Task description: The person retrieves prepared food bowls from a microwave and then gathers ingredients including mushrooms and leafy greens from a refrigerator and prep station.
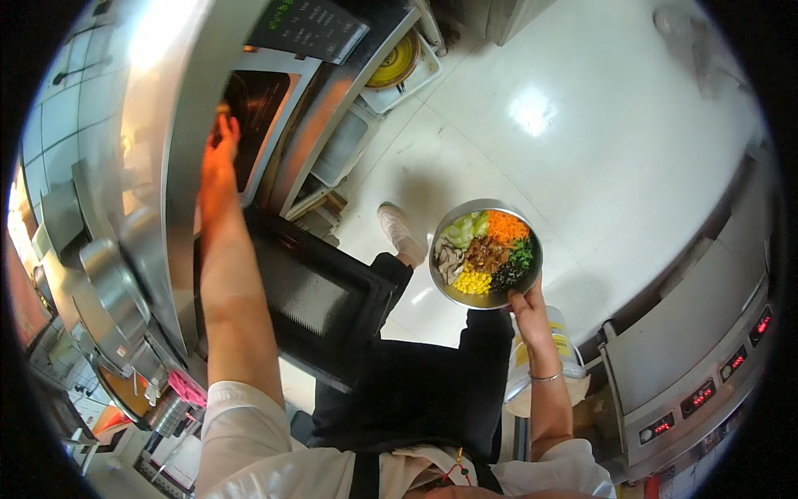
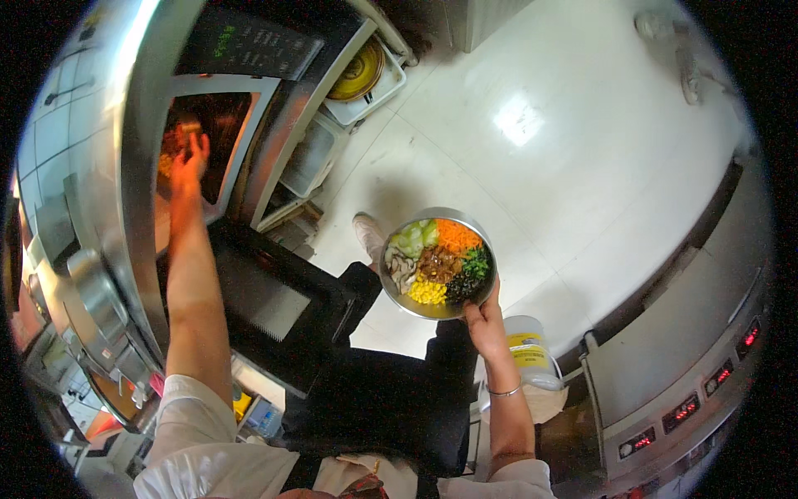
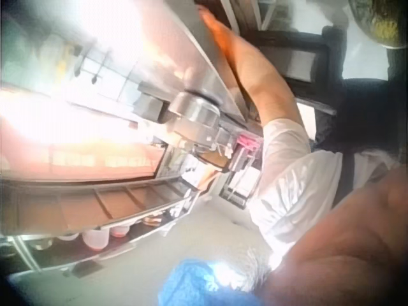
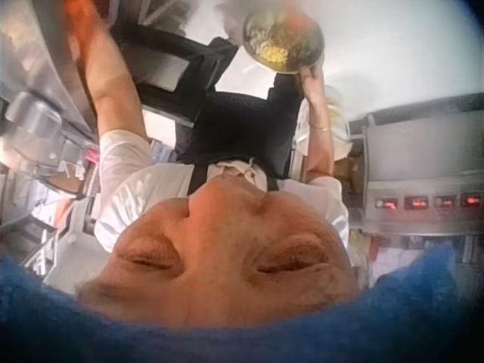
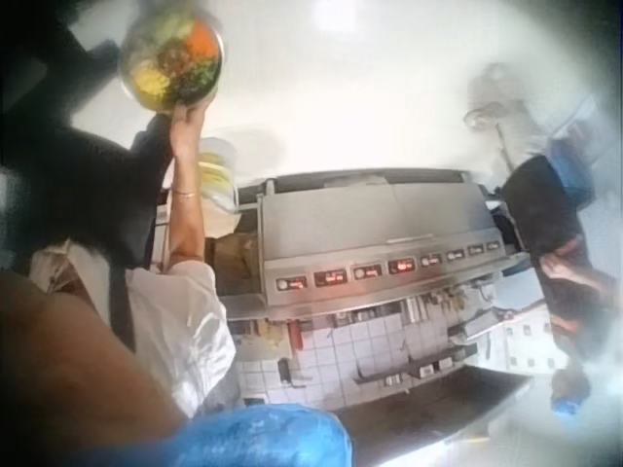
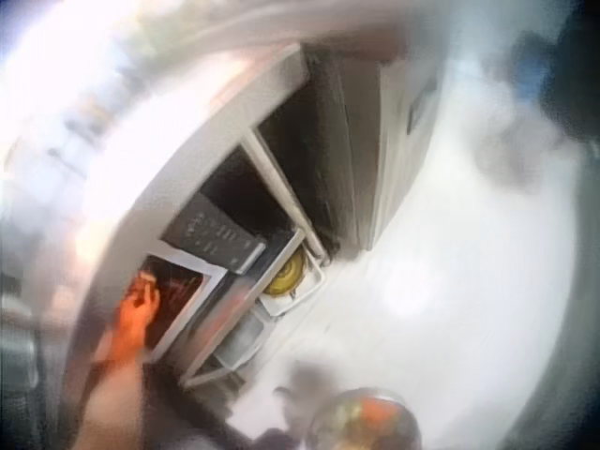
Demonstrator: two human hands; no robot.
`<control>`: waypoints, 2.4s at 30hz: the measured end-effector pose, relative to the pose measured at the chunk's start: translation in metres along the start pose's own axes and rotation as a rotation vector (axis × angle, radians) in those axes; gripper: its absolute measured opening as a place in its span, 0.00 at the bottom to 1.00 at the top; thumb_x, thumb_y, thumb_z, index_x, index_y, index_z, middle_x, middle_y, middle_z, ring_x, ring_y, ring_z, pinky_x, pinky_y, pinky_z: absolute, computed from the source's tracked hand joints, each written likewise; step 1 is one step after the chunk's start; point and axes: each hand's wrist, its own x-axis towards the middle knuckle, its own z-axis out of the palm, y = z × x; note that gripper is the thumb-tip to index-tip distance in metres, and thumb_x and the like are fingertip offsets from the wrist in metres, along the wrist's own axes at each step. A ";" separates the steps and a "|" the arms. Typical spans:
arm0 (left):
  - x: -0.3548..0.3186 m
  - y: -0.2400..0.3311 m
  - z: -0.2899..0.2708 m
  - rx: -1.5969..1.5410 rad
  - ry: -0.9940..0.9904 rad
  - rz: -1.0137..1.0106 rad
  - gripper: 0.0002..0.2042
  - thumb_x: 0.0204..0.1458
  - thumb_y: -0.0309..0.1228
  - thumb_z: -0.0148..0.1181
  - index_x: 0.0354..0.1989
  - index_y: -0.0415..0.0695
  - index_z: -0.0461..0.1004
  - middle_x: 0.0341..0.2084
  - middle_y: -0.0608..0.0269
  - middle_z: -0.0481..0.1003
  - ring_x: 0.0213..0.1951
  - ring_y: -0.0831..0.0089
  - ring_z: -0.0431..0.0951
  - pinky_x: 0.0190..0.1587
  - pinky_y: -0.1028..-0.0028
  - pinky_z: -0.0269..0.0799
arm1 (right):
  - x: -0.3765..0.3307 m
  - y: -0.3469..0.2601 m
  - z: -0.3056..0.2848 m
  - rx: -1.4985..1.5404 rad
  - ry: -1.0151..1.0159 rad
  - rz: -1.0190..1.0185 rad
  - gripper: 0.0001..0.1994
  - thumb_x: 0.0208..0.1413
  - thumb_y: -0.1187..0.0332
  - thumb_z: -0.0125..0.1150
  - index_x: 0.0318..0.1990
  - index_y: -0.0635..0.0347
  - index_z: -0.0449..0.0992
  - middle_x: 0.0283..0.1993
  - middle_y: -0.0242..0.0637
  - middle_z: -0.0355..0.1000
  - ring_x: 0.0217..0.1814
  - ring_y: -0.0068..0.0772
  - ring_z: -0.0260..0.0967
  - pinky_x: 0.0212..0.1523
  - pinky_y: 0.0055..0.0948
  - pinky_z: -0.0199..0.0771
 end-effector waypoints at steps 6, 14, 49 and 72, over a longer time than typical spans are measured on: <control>-0.044 -0.056 -0.114 -0.078 0.148 -0.345 0.13 0.49 0.24 0.47 0.43 0.33 0.66 0.41 0.43 0.66 0.48 0.53 0.65 0.53 0.52 0.65 | -0.058 -0.028 -0.018 -0.024 0.040 0.080 0.31 0.48 0.83 0.41 0.62 0.55 0.45 0.52 0.36 0.59 0.48 0.25 0.60 0.44 0.20 0.66; -0.235 -0.194 -0.281 0.177 0.255 -0.338 0.10 0.52 0.19 0.42 0.42 0.28 0.59 0.46 0.44 0.61 0.47 0.45 0.66 0.52 0.50 0.68 | -0.150 -0.100 -0.048 0.051 0.091 0.007 0.32 0.47 0.81 0.38 0.63 0.50 0.46 0.56 0.39 0.58 0.52 0.37 0.64 0.45 0.38 0.74; -0.195 0.199 0.386 0.497 -0.341 0.138 0.26 0.43 0.18 0.52 0.53 0.38 0.51 0.51 0.44 0.50 0.53 0.37 0.54 0.49 0.58 0.74 | 0.124 -0.604 0.684 -0.060 -0.641 -0.284 0.23 0.47 0.79 0.39 0.53 0.73 0.48 0.52 0.59 0.52 0.49 0.65 0.61 0.43 0.52 0.77; -0.317 0.239 0.325 0.620 -0.937 0.466 0.13 0.48 0.28 0.59 0.43 0.45 0.68 0.34 0.62 0.72 0.42 0.66 0.73 0.46 0.65 0.70 | 0.162 -0.581 0.660 -0.884 -0.788 -0.692 0.15 0.56 0.62 0.50 0.48 0.57 0.67 0.42 0.30 0.67 0.38 0.29 0.72 0.33 0.22 0.69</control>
